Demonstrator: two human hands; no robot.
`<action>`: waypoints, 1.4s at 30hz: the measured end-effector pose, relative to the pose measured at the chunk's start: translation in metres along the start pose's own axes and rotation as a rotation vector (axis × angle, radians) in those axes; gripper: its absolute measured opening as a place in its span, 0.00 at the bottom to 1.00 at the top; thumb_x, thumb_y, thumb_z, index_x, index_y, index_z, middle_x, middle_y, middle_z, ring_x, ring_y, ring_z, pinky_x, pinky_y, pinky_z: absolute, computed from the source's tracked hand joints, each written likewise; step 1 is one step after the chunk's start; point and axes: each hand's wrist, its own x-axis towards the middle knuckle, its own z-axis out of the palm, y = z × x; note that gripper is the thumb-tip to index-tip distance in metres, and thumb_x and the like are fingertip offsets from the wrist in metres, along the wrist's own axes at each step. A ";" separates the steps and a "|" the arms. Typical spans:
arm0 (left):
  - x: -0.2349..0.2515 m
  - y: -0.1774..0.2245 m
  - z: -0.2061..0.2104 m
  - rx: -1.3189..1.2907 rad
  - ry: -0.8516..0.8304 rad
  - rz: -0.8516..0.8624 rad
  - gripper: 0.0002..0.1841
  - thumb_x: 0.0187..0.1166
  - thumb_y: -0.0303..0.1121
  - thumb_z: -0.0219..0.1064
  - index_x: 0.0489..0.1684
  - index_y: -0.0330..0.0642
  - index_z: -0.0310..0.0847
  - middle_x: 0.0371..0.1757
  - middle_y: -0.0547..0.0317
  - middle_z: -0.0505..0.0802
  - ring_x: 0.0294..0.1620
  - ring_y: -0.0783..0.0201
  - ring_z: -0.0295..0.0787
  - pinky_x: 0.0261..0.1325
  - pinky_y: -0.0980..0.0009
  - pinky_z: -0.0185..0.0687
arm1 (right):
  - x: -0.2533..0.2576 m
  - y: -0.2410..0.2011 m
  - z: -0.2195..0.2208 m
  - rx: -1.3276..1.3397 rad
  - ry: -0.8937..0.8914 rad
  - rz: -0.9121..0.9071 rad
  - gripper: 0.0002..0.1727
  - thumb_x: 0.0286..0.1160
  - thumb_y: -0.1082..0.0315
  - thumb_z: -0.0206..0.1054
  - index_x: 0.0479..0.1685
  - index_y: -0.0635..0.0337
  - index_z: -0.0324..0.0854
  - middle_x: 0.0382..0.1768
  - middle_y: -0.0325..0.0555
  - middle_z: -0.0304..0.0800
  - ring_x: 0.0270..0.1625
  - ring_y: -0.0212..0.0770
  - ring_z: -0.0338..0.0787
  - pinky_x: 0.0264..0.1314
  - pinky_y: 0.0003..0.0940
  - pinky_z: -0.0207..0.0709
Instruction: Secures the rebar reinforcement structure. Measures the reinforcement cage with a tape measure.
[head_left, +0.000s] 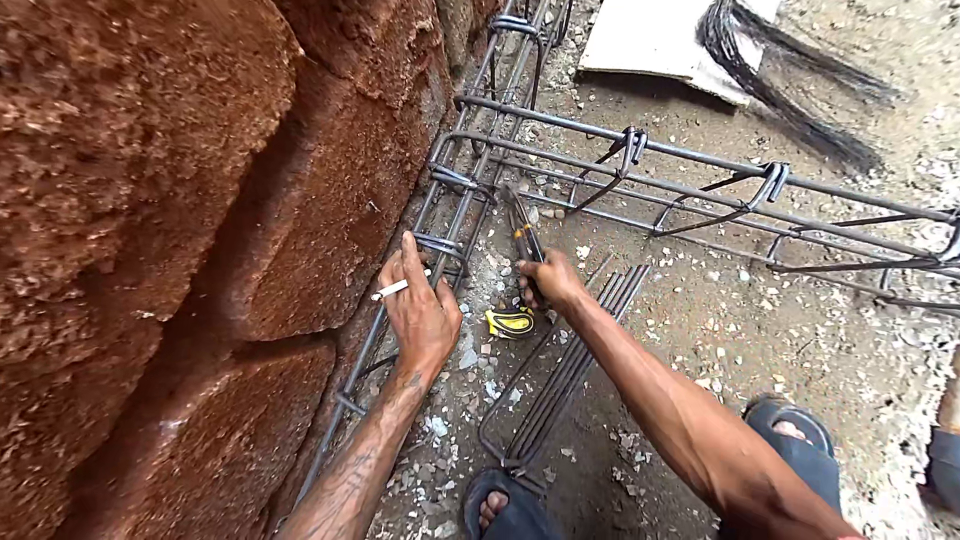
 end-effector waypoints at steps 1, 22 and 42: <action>0.000 0.001 0.000 -0.005 -0.001 -0.003 0.38 0.75 0.27 0.59 0.92 0.34 0.52 0.73 0.39 0.82 0.75 0.39 0.75 0.76 0.45 0.69 | 0.013 -0.010 0.001 -0.017 0.027 -0.012 0.15 0.91 0.65 0.58 0.64 0.66 0.71 0.24 0.45 0.81 0.16 0.35 0.79 0.19 0.31 0.78; 0.001 0.002 -0.004 -0.036 -0.016 -0.009 0.39 0.76 0.27 0.61 0.92 0.34 0.51 0.74 0.39 0.82 0.76 0.39 0.75 0.77 0.44 0.68 | 0.032 -0.022 0.014 -0.053 0.121 0.034 0.18 0.91 0.60 0.58 0.68 0.62 0.68 0.27 0.47 0.81 0.16 0.39 0.80 0.20 0.35 0.80; 0.002 0.002 -0.001 -0.031 -0.006 -0.020 0.39 0.76 0.28 0.61 0.92 0.35 0.51 0.73 0.40 0.82 0.75 0.39 0.75 0.76 0.42 0.68 | 0.023 -0.017 0.007 -0.188 0.070 -0.006 0.18 0.90 0.58 0.60 0.64 0.64 0.71 0.27 0.46 0.84 0.18 0.37 0.82 0.22 0.33 0.81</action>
